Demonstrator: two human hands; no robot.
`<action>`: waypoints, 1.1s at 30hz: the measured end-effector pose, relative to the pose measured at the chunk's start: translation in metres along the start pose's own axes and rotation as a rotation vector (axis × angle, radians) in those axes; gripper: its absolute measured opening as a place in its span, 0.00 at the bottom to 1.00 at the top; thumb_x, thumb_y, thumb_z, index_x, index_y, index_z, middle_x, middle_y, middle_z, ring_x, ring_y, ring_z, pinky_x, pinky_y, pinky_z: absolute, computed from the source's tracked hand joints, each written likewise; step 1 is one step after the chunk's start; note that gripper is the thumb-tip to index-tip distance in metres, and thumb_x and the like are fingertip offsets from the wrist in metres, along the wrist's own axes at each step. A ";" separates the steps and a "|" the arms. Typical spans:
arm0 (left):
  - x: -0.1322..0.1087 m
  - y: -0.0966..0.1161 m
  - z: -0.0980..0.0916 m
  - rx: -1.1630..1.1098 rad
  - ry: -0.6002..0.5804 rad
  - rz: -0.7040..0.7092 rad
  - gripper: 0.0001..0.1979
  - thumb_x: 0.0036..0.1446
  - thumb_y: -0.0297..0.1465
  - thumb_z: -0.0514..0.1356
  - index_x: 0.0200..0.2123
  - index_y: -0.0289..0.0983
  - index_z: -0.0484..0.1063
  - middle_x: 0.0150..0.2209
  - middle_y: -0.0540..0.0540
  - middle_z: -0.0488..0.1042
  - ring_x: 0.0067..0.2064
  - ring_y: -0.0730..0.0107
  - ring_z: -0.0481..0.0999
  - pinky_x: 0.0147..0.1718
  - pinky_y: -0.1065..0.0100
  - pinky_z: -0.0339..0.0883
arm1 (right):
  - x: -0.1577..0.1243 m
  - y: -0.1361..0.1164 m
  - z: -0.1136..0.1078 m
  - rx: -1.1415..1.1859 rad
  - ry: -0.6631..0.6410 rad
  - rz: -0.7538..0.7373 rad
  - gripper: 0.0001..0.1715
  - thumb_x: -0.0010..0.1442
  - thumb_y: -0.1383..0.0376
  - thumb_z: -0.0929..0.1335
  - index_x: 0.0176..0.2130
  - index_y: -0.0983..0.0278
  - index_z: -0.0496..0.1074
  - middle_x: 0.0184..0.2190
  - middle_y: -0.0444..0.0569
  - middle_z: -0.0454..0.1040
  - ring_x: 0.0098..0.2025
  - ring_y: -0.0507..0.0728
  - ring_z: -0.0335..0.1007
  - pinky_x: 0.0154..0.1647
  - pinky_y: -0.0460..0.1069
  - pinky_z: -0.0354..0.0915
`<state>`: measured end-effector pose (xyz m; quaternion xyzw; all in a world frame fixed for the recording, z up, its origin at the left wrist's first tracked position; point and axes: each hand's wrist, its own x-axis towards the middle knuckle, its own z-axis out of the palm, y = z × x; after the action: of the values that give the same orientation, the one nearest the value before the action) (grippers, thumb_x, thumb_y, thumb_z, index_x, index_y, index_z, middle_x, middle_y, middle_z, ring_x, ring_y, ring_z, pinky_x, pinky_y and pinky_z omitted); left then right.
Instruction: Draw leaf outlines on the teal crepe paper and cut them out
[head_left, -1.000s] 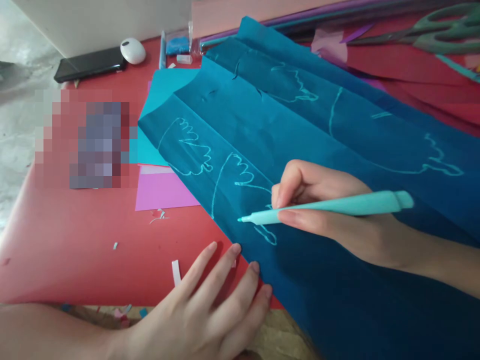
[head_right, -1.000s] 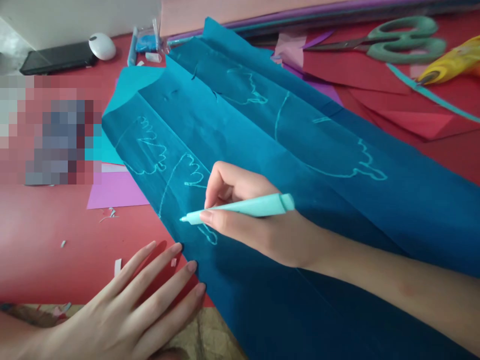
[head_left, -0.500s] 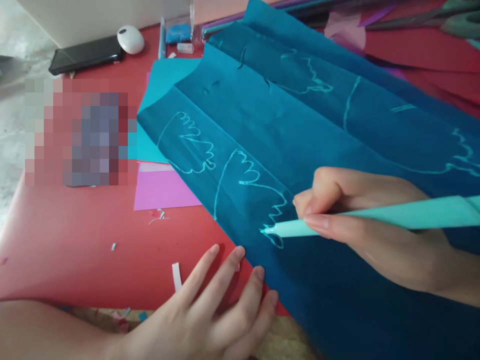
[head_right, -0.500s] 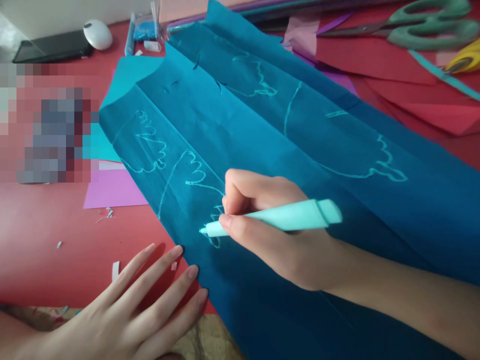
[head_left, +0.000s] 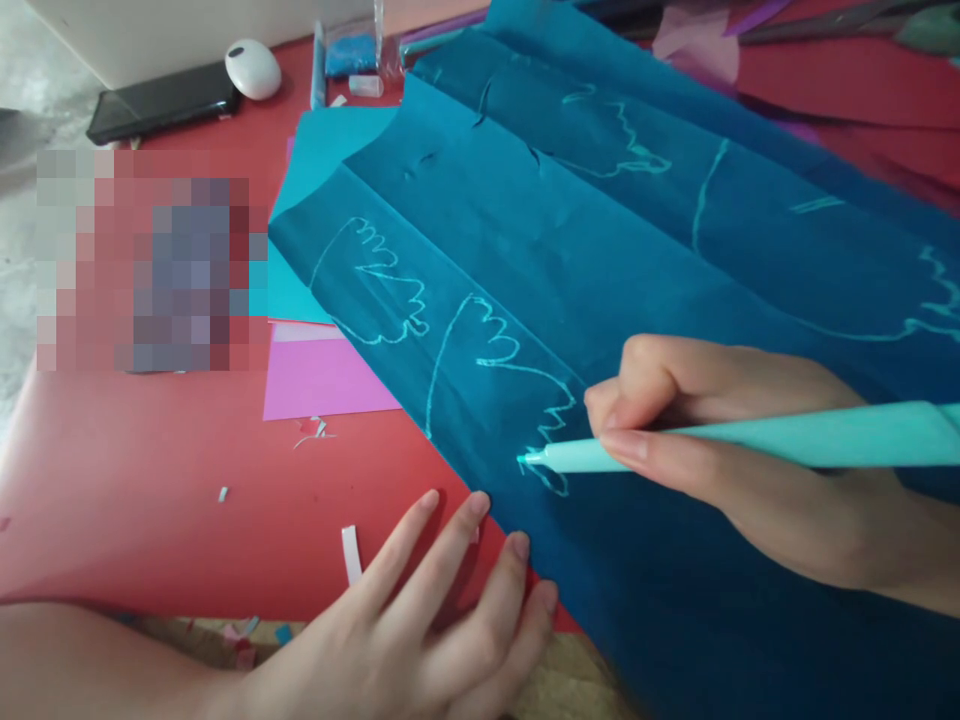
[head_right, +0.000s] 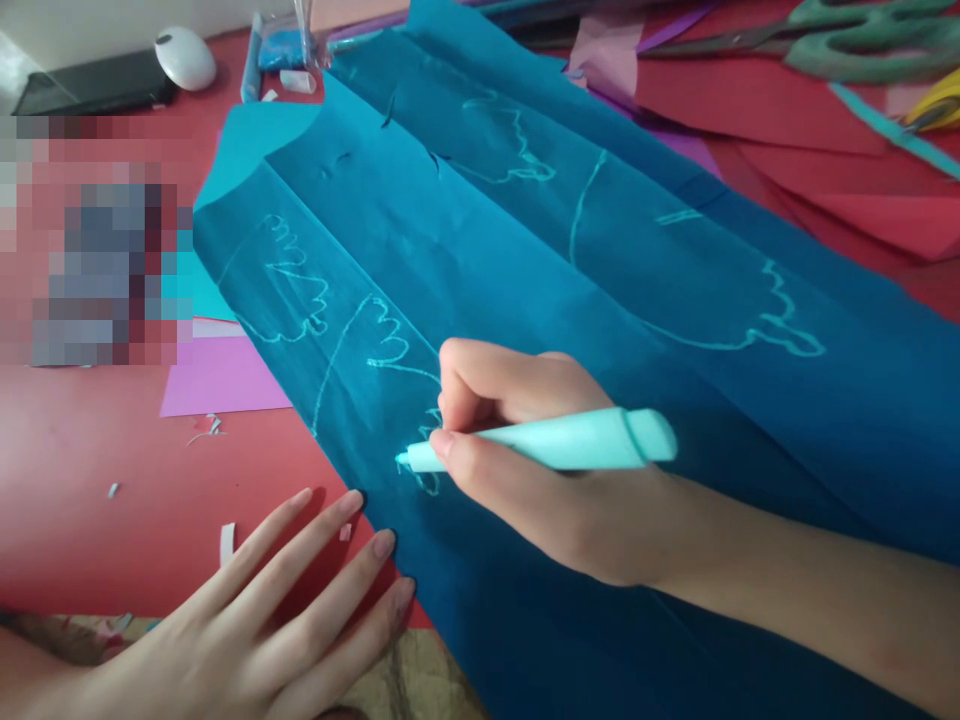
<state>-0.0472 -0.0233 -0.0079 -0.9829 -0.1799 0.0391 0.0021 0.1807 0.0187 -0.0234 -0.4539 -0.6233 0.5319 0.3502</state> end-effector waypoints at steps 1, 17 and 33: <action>0.000 0.000 0.000 0.002 -0.003 0.002 0.21 0.67 0.42 0.42 0.58 0.43 0.60 0.56 0.55 0.64 0.56 0.55 0.59 0.55 0.55 0.49 | -0.001 0.001 -0.001 0.000 -0.030 -0.024 0.13 0.53 0.72 0.61 0.22 0.61 0.54 0.13 0.36 0.52 0.14 0.45 0.45 0.11 0.43 0.41; 0.001 -0.001 -0.002 -0.011 -0.028 -0.007 0.22 0.66 0.43 0.41 0.58 0.44 0.60 0.56 0.55 0.63 0.57 0.53 0.58 0.57 0.54 0.43 | 0.001 0.005 0.000 0.001 -0.123 -0.096 0.12 0.55 0.73 0.61 0.24 0.61 0.54 0.14 0.35 0.53 0.15 0.45 0.47 0.11 0.42 0.43; 0.000 -0.002 -0.001 0.000 -0.009 0.005 0.22 0.66 0.44 0.42 0.58 0.44 0.60 0.55 0.55 0.64 0.57 0.53 0.59 0.56 0.55 0.47 | 0.001 0.002 0.001 -0.017 -0.071 -0.067 0.13 0.53 0.73 0.60 0.22 0.62 0.53 0.14 0.36 0.51 0.15 0.45 0.45 0.11 0.42 0.43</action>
<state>-0.0479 -0.0216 -0.0069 -0.9832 -0.1774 0.0437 0.0014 0.1796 0.0197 -0.0253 -0.4165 -0.6546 0.5303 0.3418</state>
